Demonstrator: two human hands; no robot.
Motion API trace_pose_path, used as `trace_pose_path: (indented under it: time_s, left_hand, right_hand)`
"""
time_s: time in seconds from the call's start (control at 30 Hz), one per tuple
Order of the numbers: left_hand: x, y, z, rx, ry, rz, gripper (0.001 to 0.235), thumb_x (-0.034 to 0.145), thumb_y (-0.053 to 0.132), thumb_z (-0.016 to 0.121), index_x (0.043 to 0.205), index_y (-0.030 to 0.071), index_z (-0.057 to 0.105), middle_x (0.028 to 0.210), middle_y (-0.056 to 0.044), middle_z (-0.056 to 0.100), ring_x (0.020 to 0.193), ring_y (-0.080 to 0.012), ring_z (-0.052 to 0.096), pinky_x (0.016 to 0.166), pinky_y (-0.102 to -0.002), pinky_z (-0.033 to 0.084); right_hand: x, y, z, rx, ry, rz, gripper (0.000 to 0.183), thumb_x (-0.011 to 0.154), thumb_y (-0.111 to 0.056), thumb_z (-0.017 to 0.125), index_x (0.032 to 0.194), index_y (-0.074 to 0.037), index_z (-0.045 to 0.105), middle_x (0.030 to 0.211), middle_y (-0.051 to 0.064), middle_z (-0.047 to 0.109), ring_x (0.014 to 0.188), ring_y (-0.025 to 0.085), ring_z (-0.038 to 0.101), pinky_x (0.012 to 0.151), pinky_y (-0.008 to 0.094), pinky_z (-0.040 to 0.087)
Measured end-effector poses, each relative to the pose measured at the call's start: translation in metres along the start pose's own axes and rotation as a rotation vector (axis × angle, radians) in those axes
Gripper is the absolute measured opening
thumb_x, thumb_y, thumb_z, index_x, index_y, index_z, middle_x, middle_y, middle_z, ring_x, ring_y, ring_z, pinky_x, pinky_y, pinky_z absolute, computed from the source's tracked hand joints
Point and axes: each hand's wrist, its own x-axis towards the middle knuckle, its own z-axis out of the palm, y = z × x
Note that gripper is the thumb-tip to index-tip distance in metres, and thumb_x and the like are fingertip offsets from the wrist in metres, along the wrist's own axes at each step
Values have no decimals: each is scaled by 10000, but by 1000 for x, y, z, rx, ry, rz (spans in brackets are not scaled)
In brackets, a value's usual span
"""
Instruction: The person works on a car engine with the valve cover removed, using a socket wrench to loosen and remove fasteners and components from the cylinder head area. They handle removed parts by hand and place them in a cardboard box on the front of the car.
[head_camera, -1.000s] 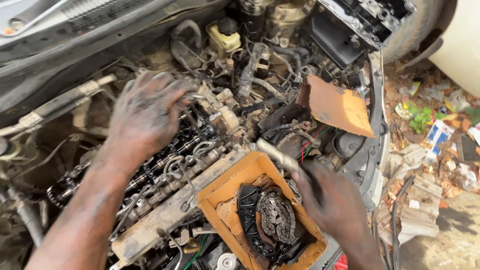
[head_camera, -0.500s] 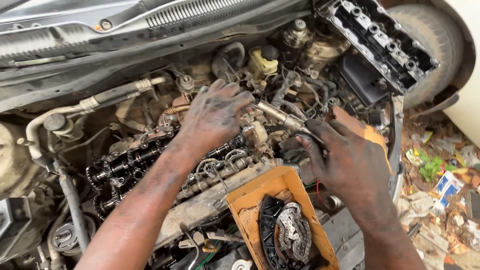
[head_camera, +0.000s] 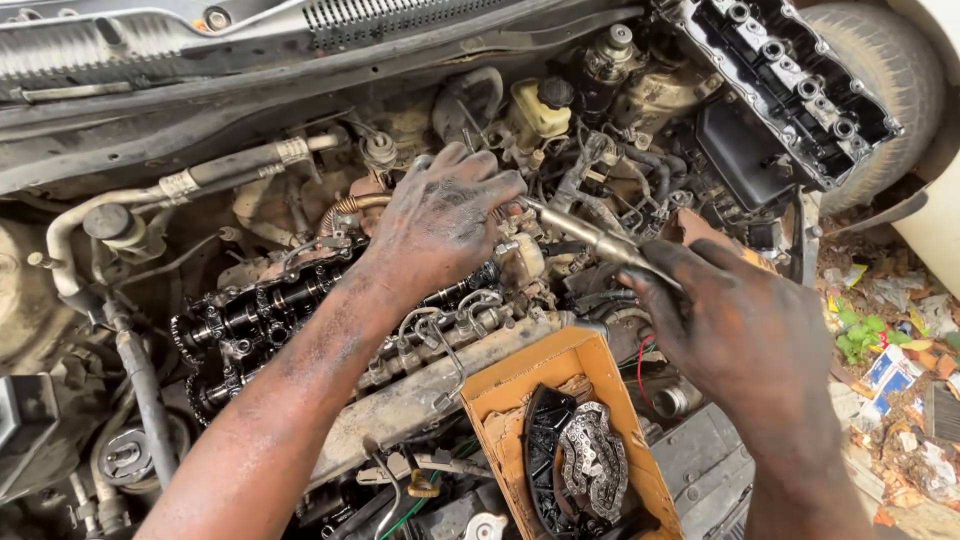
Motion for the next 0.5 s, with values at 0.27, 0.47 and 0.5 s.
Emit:
trace_pose_path:
  time_s: [0.27,0.47,0.5]
  left_hand:
    - [-1,-6,0,2,-164,-19,351,1007,264,560,1348,214,626,1142,-51,639,1291,-292,511,1132,-551,388]
    - [4,-9,9,96,52,141,477,1006,421,567,1302,48,590,1226,-201,598,1250,-387,549,1059,-612,440]
    - [5,-7,10,101,18,67,441,971,362,570,1287,56,592,1211,-166,610,1211,-339,564,1045,-593,444]
  right_hand:
    - [23,5,20,117,131,-189,395,929,-502,678,1152,-192,781,864,1,720,527,172,650,456,336,526]
    - [47,2,42,90,10,-230,413,978,-471,635,1235,-167,746,932,54,736,564,212,693,464,370,568]
    - [51,3,45,142,124,-317,390,977,-456,639,1198,-153,746,1007,67,746,653,242,709,546,402,585]
